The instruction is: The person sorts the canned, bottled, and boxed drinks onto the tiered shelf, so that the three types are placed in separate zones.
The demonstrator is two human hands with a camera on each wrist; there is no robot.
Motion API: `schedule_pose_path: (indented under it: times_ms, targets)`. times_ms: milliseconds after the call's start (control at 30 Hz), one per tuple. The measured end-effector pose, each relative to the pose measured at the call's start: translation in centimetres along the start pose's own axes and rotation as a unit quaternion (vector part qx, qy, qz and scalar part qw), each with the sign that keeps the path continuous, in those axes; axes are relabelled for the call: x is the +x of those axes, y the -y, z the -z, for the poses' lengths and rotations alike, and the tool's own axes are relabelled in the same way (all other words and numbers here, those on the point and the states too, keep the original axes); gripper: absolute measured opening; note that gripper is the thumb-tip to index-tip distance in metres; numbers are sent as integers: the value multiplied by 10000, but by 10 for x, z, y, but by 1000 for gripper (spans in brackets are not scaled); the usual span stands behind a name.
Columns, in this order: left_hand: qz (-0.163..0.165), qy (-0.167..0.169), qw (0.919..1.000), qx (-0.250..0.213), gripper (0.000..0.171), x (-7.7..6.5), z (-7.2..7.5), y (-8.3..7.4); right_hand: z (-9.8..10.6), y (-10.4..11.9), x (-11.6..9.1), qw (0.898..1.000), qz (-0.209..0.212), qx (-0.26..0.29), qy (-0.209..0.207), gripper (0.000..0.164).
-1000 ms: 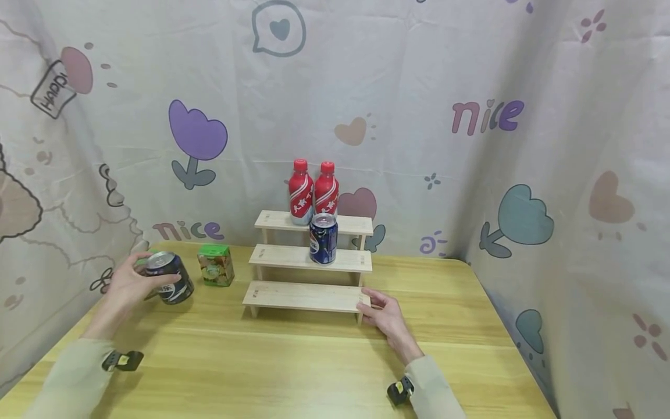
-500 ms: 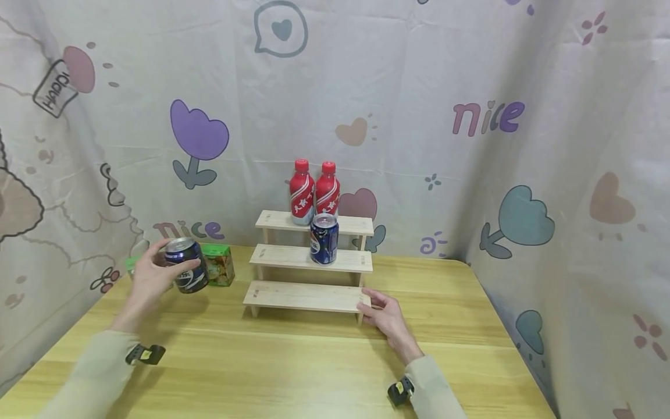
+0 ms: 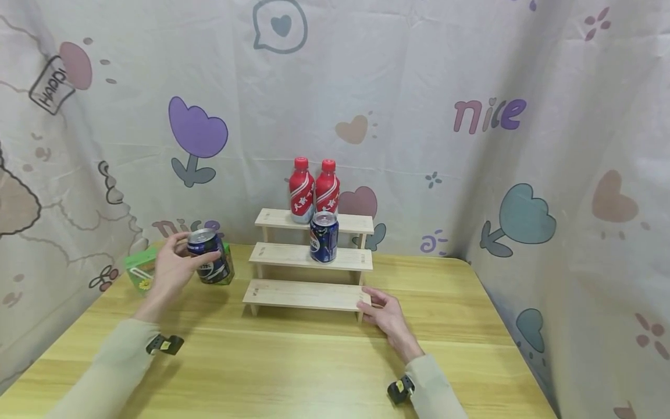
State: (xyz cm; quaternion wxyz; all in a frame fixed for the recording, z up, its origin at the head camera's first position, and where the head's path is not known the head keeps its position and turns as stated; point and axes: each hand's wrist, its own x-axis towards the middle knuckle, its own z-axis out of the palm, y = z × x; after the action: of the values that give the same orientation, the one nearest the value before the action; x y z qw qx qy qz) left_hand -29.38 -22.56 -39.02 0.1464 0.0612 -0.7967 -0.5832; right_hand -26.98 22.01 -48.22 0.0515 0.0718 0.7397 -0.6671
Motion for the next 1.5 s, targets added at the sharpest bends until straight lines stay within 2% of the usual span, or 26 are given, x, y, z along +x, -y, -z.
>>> schedule_pose_path:
  times_ms: [133, 500, 667, 767, 900, 1267, 1500]
  targets:
    - [-178, 41, 9997, -184, 89, 1, -7, -4, -1, 1, -1, 10000, 3, -1, -16, 54]
    - [-1069, -41, 9940, -214, 74, 3, -35, -11, -3, 0, -2, 10000, 23, -22, -4, 54]
    - [-1395, -292, 9892, -330, 70, 7, -48, -14, -3, 0, -2, 10000, 28, -28, -35, 53]
    - [-1462, -401, 9873, -471, 69, 10, -55, -16, -2, 0, -2, 10000, 30, -27, -38, 53]
    - [-1418, -378, 9878, -522, 73, 13, -66, -19, -2, 0, -1, 10000, 11, -16, -57, 53]
    - [-1549, -44, 9853, -720, 76, 15, -103, -29, 0, 1, -1, 10000, -52, 46, -59, 54]
    - [-1641, 254, 9833, -745, 74, 17, -118, -30, 1, -1, 2, 9999, -48, 96, -10, 54]
